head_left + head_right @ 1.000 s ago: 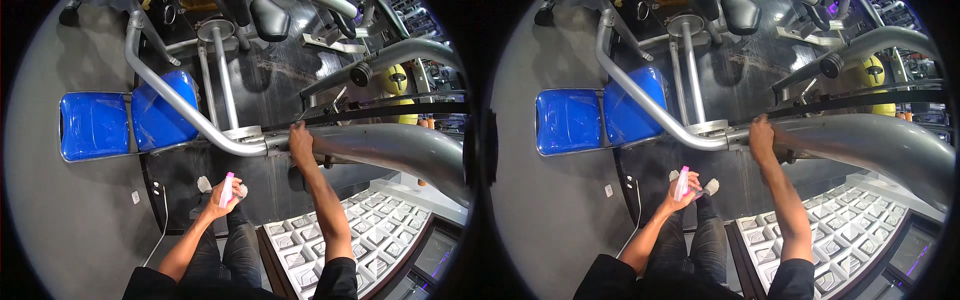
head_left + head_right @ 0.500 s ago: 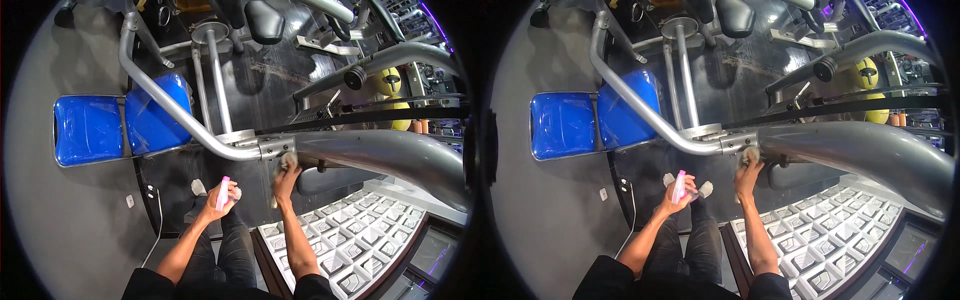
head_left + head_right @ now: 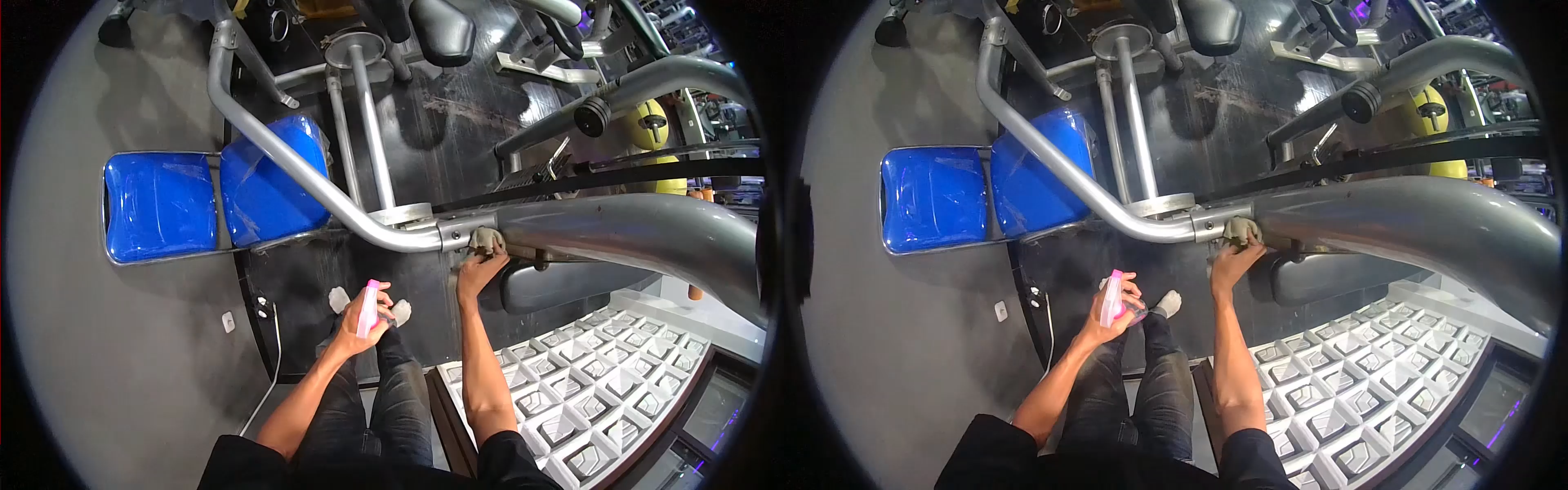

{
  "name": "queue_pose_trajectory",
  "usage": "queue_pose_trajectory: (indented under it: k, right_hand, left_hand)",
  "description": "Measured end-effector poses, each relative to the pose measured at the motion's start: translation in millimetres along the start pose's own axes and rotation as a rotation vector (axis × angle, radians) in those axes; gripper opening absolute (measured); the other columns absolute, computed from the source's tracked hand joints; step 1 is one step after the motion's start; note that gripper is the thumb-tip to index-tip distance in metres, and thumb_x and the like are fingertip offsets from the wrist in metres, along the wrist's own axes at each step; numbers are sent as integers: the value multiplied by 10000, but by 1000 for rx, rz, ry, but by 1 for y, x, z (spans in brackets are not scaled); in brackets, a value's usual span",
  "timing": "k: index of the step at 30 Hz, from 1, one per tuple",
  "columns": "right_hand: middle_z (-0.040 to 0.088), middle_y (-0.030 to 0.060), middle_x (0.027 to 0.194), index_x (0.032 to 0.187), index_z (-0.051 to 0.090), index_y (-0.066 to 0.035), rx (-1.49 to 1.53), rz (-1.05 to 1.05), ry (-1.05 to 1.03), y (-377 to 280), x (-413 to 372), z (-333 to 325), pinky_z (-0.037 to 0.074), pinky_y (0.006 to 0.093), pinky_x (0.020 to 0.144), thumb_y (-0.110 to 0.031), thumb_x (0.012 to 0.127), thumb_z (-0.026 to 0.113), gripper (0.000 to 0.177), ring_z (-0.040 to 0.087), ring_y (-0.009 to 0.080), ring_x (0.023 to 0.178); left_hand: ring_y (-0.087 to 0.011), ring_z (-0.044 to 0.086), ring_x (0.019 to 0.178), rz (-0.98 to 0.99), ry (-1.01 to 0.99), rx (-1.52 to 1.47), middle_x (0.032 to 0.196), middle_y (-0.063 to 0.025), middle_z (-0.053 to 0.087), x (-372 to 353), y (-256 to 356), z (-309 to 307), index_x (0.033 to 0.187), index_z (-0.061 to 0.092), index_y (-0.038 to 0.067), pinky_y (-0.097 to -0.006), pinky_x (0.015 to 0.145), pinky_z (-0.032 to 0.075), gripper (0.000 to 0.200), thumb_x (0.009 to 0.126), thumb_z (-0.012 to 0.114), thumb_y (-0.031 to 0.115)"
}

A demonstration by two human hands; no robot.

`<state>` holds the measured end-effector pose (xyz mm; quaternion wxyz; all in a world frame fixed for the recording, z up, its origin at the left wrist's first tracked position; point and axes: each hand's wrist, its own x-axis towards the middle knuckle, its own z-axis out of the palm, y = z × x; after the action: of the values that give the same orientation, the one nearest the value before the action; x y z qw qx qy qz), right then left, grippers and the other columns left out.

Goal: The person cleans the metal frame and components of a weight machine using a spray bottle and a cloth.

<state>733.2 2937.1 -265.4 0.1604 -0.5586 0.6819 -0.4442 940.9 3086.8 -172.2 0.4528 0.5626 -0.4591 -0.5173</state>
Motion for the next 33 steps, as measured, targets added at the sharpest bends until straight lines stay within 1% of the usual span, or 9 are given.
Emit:
queue_pose_trajectory:
  k: [3,7,10,13,17,20,21,26,33]
  right_hand:
    - [415,260,1140,1136,476,44,47,-62,-39,0,-27,16,334,465,989,77,763,475,374,430,411,1085]
    - [420,219,1101,1118,490,16,-66,-173,-525,-9,-44,-10,359,429,980,134,700,504,434,455,403,1057]
    - [436,210,1062,1059,480,19,56,-85,-157,2,-12,-8,387,393,948,142,697,515,384,488,376,1019]
    - [450,211,1074,1075,482,11,1,-128,-248,-13,-32,5,399,387,931,143,704,526,397,496,362,1022]
    - [518,193,1125,1143,528,-81,-230,-428,-995,-45,-46,5,491,453,828,59,742,593,430,555,407,1031]
    - [552,161,1096,1073,539,-103,-240,-419,-496,-61,-18,1,526,483,699,-43,850,567,233,619,402,899]
    - [554,169,1083,1139,547,-116,-247,-173,-450,-73,-8,3,523,485,712,-14,829,566,327,618,400,907]
    - [540,186,1134,1155,567,-93,-282,-394,-858,-113,-28,13,514,503,735,26,791,596,384,609,430,917]
    - [522,207,1057,1161,517,-98,-410,-222,-682,-93,2,23,530,489,656,-31,848,568,325,628,430,782]
  left_hand:
    - [-203,700,823,-3,16,-18,955,-114,618,-2,-9,-5,1261,464,-41,-334,845,518,593,672,528,-66]
    - [-194,699,805,77,26,43,959,-96,596,-4,-12,-2,1300,450,8,-298,727,534,628,695,580,-101]
    - [-197,701,814,66,24,27,947,-95,598,-9,-14,1,1298,443,8,-305,740,536,624,696,567,-99]
    - [-199,702,818,149,26,133,949,-98,597,-8,-14,-2,1295,443,5,-305,750,533,615,700,564,-90]
    - [-200,704,826,137,41,169,959,-103,595,-12,-15,-9,1312,435,9,-304,759,531,634,698,559,-92]
    - [-199,703,827,146,62,187,965,-104,594,-16,-21,-19,1316,434,8,-303,758,532,637,699,557,-95]
    - [-198,703,827,147,72,189,967,-104,594,-18,-24,-21,1317,434,8,-303,757,533,638,699,556,-96]
    - [-192,704,803,72,120,98,947,-93,604,-27,-34,-32,1301,451,7,-303,753,539,605,714,565,-78]
    - [-185,703,777,57,122,113,931,-89,609,-28,-35,-38,1284,467,3,-302,739,540,587,713,581,-73]
